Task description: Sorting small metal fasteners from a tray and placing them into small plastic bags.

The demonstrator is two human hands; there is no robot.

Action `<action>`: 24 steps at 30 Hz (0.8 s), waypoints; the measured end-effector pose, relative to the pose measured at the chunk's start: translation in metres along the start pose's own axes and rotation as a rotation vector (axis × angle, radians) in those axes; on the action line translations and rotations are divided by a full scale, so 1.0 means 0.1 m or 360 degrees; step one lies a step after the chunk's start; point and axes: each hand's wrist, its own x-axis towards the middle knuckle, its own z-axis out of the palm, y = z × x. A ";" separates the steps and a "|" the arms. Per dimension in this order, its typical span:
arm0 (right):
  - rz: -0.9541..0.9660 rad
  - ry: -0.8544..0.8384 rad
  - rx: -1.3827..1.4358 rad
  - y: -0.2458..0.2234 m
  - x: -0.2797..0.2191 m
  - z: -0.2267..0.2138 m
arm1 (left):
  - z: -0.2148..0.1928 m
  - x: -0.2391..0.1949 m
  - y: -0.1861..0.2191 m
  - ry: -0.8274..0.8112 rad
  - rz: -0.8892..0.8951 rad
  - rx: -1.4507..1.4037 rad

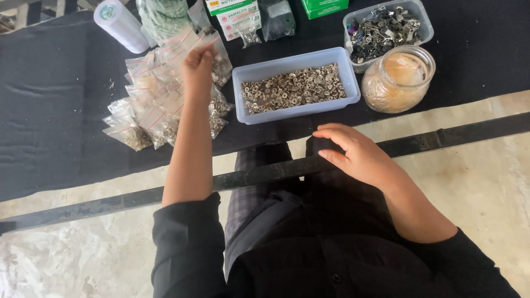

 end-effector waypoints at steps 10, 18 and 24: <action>0.0059 -0.0167 -0.0008 0.01 -0.01 0.12 | -0.09 -0.14 -0.06 0.0019 -0.0265 0.0372; 0.0082 -0.0327 -0.0014 -0.11 0.00 0.19 | -0.08 -0.08 -0.42 0.0125 -0.0199 0.0100; 0.0127 -0.0355 -0.0058 -0.13 -0.03 0.23 | -0.08 -0.23 -0.08 0.0064 0.0081 0.0081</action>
